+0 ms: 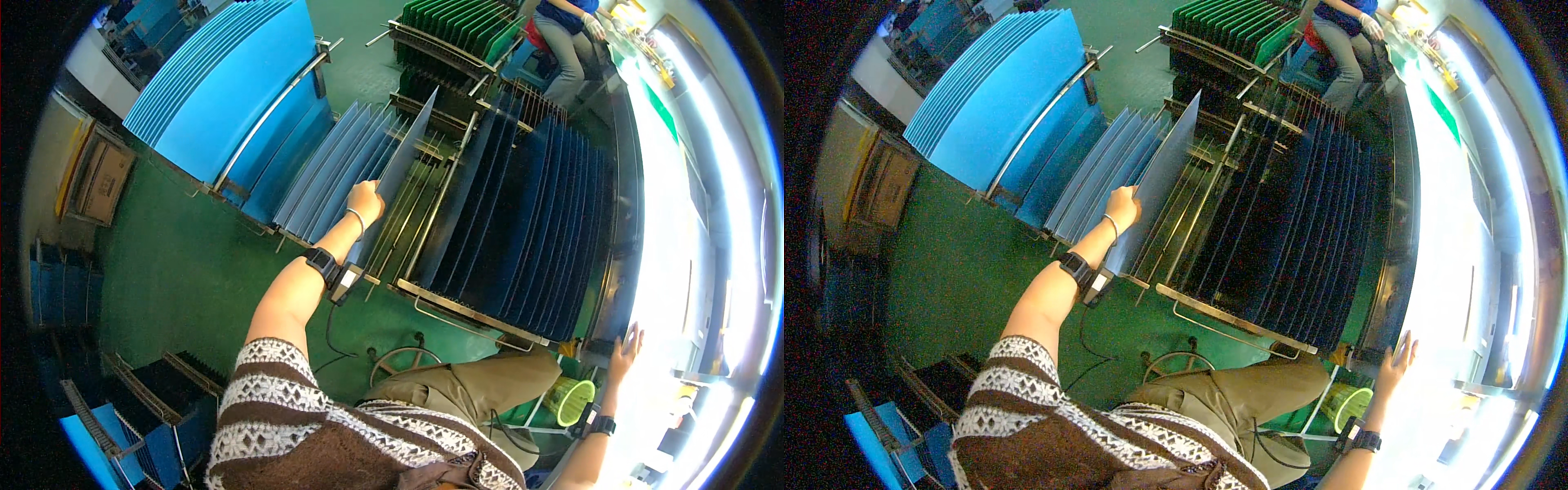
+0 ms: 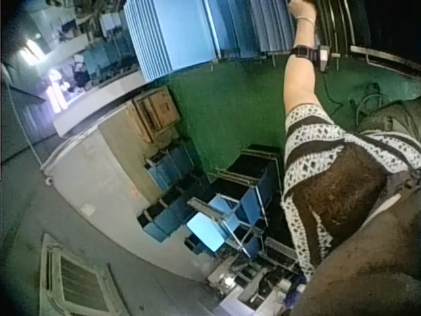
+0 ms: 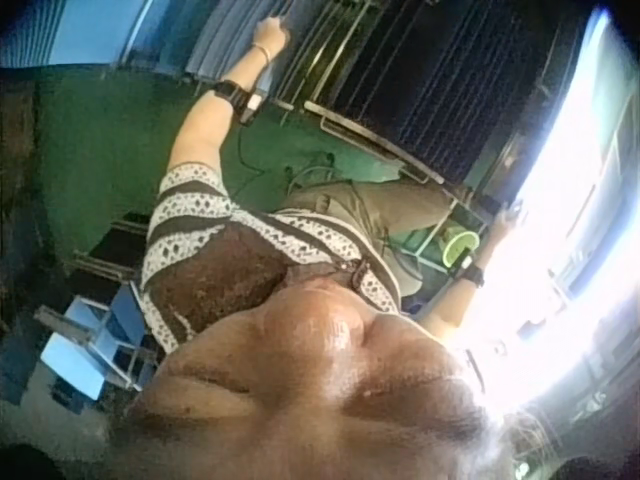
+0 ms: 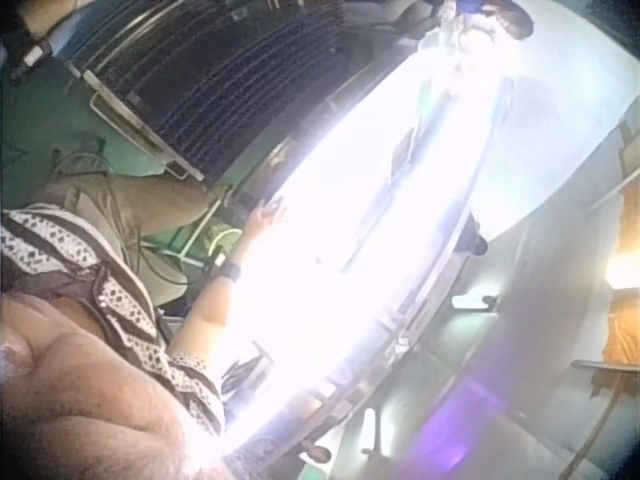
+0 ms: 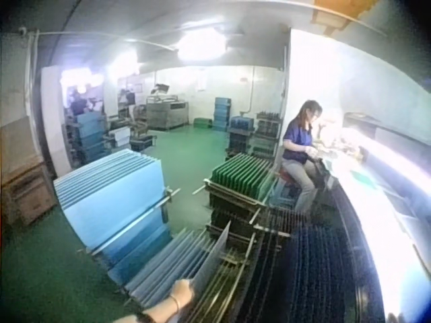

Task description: Handling and organizing thin blue and silver electronic sheets or panels onto an assembly rack.

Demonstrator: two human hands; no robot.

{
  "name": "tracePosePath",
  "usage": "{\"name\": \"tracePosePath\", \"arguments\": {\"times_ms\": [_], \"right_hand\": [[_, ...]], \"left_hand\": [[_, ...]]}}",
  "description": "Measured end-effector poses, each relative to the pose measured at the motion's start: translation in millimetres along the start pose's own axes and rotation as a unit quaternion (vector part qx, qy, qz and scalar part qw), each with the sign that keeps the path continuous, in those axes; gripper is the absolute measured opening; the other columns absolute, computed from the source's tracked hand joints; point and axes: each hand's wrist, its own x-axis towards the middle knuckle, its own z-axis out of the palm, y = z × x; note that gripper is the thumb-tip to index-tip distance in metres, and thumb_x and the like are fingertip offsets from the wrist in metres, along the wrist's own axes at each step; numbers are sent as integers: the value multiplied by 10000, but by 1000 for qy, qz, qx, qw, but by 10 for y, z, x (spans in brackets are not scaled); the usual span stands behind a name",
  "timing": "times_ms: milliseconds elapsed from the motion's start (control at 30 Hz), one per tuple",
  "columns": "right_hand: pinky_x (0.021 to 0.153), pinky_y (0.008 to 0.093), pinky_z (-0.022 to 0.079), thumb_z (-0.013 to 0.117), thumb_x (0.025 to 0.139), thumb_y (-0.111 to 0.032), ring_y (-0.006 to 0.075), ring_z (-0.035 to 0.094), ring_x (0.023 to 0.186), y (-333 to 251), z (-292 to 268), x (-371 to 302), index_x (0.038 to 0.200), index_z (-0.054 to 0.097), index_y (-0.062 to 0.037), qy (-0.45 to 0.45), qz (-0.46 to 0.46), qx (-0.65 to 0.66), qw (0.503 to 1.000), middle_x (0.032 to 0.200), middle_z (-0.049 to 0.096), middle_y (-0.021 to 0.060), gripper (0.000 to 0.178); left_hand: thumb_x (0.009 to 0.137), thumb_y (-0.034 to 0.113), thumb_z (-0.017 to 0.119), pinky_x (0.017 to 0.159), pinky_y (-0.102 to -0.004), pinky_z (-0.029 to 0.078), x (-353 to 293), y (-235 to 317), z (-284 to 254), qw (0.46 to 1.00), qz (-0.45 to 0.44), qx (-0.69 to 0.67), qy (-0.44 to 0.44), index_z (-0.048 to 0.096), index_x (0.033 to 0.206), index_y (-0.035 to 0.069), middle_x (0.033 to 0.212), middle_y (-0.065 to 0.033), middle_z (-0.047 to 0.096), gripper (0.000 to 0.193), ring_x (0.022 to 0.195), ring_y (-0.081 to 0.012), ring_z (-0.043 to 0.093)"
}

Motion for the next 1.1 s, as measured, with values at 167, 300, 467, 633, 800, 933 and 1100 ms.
{"name": "tracePosePath", "arguments": {"times_ms": [167,300,467,633,800,933,1100], "right_hand": [[1088,429,164,578,786,-36,317,209,1343,-44,-9,-7,1342,420,-117,3,20,2,1000,1423,294,181,584],[1088,425,168,582,787,-36,315,213,1341,-4,-9,-16,1341,422,-120,2,7,10,1000,1420,297,184,583],[1087,422,172,587,790,-34,310,216,1340,-34,-29,-22,1340,424,-123,-2,13,13,1000,1420,295,185,581],[1088,422,168,585,794,-31,312,213,1342,-38,-43,-35,1342,420,-124,-1,19,11,1000,1415,311,177,580],[1089,424,161,585,794,-30,311,209,1344,-79,-38,-52,1346,415,-125,-1,19,22,1000,1412,324,170,585],[1088,428,163,595,789,-42,313,212,1343,-117,-34,-51,1343,418,-123,3,25,25,999,1414,320,171,587],[1086,433,168,594,784,-46,325,217,1339,-78,-37,-64,1339,421,-118,1,14,23,1000,1412,313,188,586]], "left_hand": [[720,68,483,764,-454,489,-14,42,-51,1000,-3,6,-5,678,967,90,818,-240,624,316,804,-391,615],[714,67,501,771,-457,487,-36,96,-83,1000,-11,23,2,673,943,73,822,-236,626,287,821,-392,611],[709,64,517,774,-455,487,-10,82,-63,999,5,47,-15,669,942,68,813,-229,629,279,830,-392,609],[719,67,522,780,-437,495,0,189,-31,999,-46,7,-21,674,976,95,849,-236,631,300,845,-379,618],[768,148,547,808,-433,482,109,165,13,994,-81,11,-68,657,1041,123,905,-257,619,295,902,-371,611],[807,413,596,950,-427,402,121,176,100,995,-53,79,10,491,1250,36,1211,-270,505,591,1139,-400,480],[784,465,629,902,-434,413,245,-94,-111,970,-6,-43,238,556,1116,-20,1110,-233,569,592,1039,-374,533]]}}
